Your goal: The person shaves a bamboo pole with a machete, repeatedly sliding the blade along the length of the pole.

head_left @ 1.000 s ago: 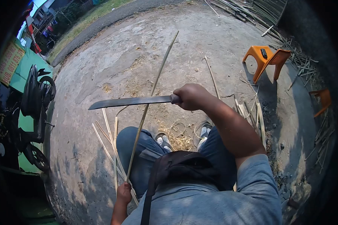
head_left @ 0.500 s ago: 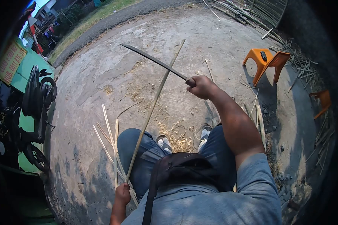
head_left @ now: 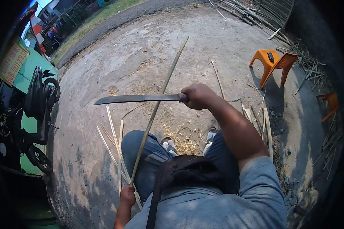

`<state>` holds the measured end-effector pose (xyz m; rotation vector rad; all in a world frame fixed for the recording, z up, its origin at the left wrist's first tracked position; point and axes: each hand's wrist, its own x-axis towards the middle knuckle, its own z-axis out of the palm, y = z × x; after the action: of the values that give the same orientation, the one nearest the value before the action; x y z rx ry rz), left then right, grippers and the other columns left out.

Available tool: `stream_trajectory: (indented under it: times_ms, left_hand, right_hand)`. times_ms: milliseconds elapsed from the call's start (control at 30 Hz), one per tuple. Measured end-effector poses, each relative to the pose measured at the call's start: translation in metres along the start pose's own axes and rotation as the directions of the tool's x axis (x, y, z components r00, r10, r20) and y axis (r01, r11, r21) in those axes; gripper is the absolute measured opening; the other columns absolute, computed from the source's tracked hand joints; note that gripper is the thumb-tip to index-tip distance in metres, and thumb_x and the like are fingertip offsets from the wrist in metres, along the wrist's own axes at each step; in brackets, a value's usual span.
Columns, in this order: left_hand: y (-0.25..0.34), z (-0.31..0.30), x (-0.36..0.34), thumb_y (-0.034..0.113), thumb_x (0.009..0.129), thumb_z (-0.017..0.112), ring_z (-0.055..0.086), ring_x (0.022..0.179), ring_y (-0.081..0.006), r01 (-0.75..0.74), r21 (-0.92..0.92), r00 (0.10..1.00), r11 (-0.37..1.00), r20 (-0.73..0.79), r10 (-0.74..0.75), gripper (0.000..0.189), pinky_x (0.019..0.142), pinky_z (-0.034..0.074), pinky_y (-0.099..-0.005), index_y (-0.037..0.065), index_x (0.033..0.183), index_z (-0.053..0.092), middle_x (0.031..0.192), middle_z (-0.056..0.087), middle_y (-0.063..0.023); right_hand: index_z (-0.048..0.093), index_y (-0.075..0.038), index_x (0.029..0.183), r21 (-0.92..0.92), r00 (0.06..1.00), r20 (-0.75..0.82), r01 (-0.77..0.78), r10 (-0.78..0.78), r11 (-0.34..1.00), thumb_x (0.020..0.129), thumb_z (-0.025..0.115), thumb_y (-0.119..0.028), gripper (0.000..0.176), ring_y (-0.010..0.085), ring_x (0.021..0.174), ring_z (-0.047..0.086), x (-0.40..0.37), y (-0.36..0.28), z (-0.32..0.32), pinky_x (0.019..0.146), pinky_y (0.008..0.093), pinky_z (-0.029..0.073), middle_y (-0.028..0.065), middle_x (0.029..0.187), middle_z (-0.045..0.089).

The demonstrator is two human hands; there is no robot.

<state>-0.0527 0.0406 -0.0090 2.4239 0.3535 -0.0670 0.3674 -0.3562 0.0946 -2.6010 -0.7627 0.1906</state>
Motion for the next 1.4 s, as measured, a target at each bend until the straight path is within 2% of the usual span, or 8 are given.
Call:
stream_trajectory:
  times_ms: [133,233,433,567,867,967,1167,1400]
  left_hand:
    - [-0.001,-0.003,-0.001,0.065,0.105,0.039,0.063,0.066,-0.0418,0.042,0.006,0.999,0.999,0.012,-0.042,0.072,0.060,0.046,-0.0474,0.000,0.082,0.060,0.067,0.058,-0.0229]
    - [-0.007,-0.007,0.000,0.065,0.105,0.039,0.063,0.064,-0.0361,0.048,0.016,0.998,0.999,0.030,-0.048,0.073,0.061,0.047,-0.0449,0.000,0.082,0.059,0.066,0.057,-0.0197]
    - [-0.018,-0.006,0.000,0.064,0.108,0.036,0.058,0.067,-0.0191,0.132,-0.149,0.983,0.980,0.148,-0.110,0.071,0.064,0.047,-0.0369,0.002,0.079,0.059,0.067,0.058,-0.0077]
    - [-0.032,-0.006,0.001,0.063,0.108,0.034,0.056,0.065,-0.0180,0.148,-0.167,0.981,0.975,0.152,-0.123,0.071,0.062,0.045,-0.0360,0.003,0.079,0.059,0.068,0.057,-0.0059]
    - [-0.021,-0.005,0.004,0.067,0.107,0.031,0.052,0.064,-0.0152,0.162,-0.227,0.974,0.960,0.192,-0.119,0.074,0.060,0.042,-0.0346,0.004,0.079,0.059,0.067,0.053,-0.0027]
    - [-0.017,-0.009,0.007,0.069,0.106,0.030,0.051,0.061,-0.0140,0.275,-0.270,0.939,0.923,0.283,-0.197,0.076,0.058,0.041,-0.0330,0.004,0.080,0.059,0.067,0.053,-0.0023]
    - [-0.020,-0.015,0.008,0.075,0.103,0.026,0.048,0.058,-0.0125,0.313,-0.228,0.922,0.922,0.307,-0.237,0.081,0.056,0.038,-0.0313,0.005,0.082,0.061,0.065,0.052,-0.0007]
    - [-0.019,-0.011,0.010,0.075,0.104,0.025,0.049,0.059,-0.0130,0.339,-0.258,0.921,0.905,0.289,-0.262,0.083,0.057,0.039,-0.0315,0.004,0.083,0.064,0.063,0.051,-0.0009]
  right_hand:
    - [0.076,-0.015,0.109,0.304,0.960,-0.117,-0.208,0.253,0.930,0.093,0.070,-0.028,0.021,0.0307,0.092,0.072,0.008,0.053,0.000,0.084,0.0410,0.056,0.0129,0.102,0.076]
    - [0.075,-0.014,0.111,0.387,0.970,-0.124,-0.148,0.210,0.910,0.093,0.070,-0.026,0.022,0.0302,0.092,0.072,0.002,0.058,0.004,0.084,0.0398,0.056,0.0139,0.103,0.076]
    - [0.075,-0.014,0.100,0.071,0.991,0.111,0.069,-0.077,0.995,0.087,0.069,-0.026,0.019,0.0373,0.091,0.071,-0.012,-0.013,0.001,0.080,0.0492,0.057,0.0148,0.093,0.074]
    - [0.075,-0.017,0.094,-0.094,0.961,0.095,0.267,-0.259,0.959,0.081,0.069,-0.021,0.015,0.0354,0.087,0.072,-0.013,-0.031,0.002,0.076,0.0482,0.057,0.0121,0.089,0.074]
    - [0.074,-0.015,0.099,0.343,0.983,-0.099,-0.114,0.157,0.932,0.090,0.071,-0.025,0.014,0.0331,0.086,0.072,0.004,0.049,0.001,0.078,0.0450,0.056,0.0138,0.091,0.075]
    - [0.074,-0.015,0.100,0.254,0.986,-0.162,-0.007,0.050,0.967,0.090,0.070,-0.025,0.015,0.0342,0.088,0.072,-0.003,0.031,0.005,0.079,0.0452,0.057,0.0139,0.093,0.075]
    - [0.074,-0.015,0.091,-0.096,0.965,0.024,0.263,-0.262,0.960,0.080,0.068,-0.019,0.013,0.0349,0.086,0.072,-0.013,-0.035,0.008,0.074,0.0471,0.058,0.0125,0.083,0.073]
    - [0.075,-0.017,0.097,0.158,0.997,-0.073,-0.013,0.025,0.987,0.087,0.067,-0.024,0.014,0.0357,0.089,0.071,0.013,0.031,0.012,0.079,0.0475,0.057,0.0135,0.091,0.075]
